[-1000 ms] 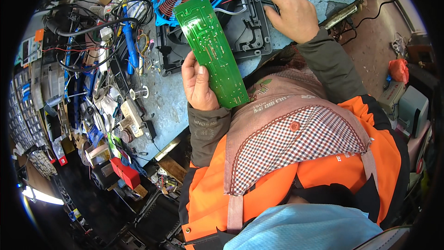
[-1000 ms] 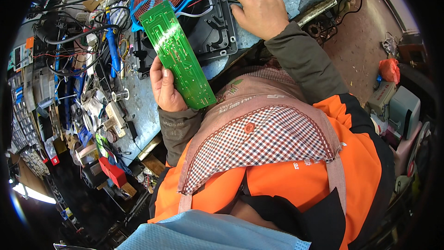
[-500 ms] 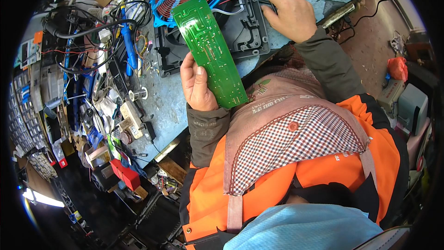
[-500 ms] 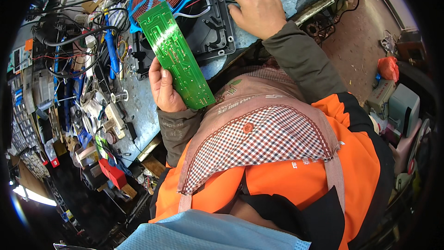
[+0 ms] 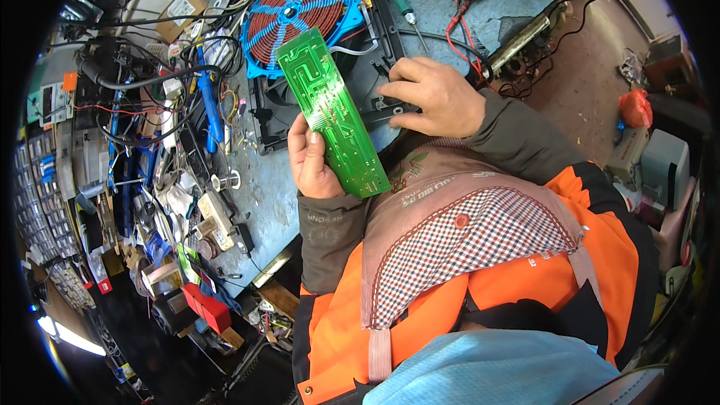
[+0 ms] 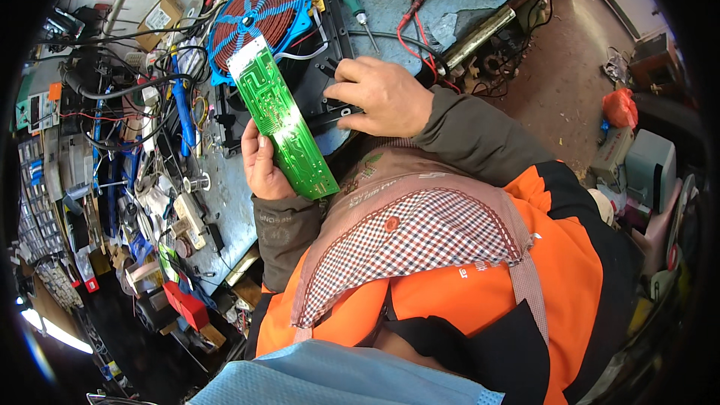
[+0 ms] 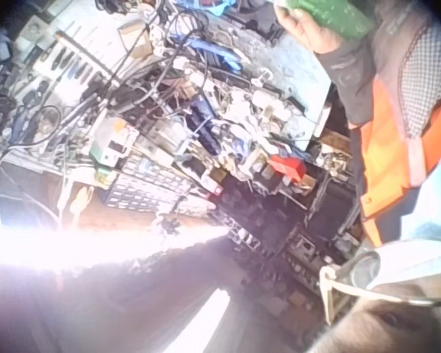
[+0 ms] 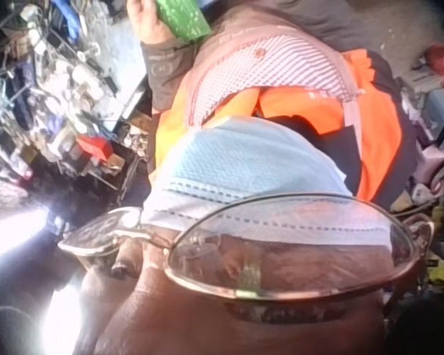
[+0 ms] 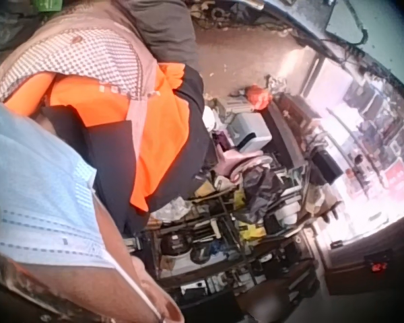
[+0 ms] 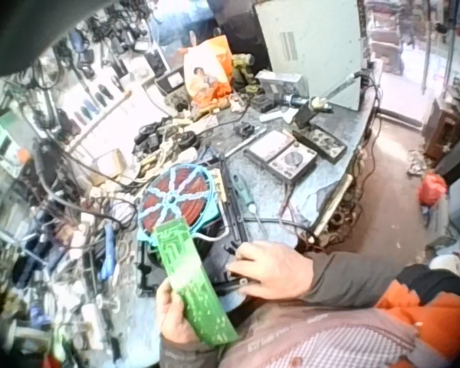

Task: The person holds a green circuit board and uses a soldering iron to apply solder to several points on the board. The person repositions the board and continues soldering different areas while maintaining a steady hand.

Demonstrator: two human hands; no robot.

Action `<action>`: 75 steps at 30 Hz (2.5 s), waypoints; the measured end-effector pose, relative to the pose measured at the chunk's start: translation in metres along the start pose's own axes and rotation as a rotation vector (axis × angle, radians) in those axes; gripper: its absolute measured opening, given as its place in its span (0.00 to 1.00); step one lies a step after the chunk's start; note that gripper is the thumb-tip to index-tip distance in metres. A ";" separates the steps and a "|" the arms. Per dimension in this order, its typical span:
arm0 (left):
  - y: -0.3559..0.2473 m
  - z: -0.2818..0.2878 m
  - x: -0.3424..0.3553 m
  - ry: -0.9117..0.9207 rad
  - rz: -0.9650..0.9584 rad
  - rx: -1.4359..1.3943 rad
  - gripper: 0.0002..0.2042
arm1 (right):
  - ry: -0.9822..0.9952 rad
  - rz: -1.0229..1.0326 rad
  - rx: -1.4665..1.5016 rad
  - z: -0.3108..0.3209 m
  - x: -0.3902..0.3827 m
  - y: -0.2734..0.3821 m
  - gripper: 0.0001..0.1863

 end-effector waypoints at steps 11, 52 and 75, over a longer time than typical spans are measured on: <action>0.028 -0.018 0.078 -0.031 -0.052 0.073 0.17 | -0.113 -0.009 -0.135 -0.001 0.055 -0.014 0.21; 0.030 -0.001 0.077 0.107 0.254 0.359 0.09 | -0.108 -0.266 0.293 -0.027 0.069 -0.048 0.13; 0.022 -0.004 0.077 0.135 0.276 0.323 0.08 | -0.088 -0.256 0.210 -0.022 0.071 -0.039 0.15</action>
Point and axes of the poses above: each hand's wrist, its own x-axis towards the middle knuckle, its own z-axis out of the back of the hand, y = z × x, the point moved 1 cm from there along x, towards the middle knuckle, and after that the axes turned 14 degrees about -z, right-handed, at the moved point
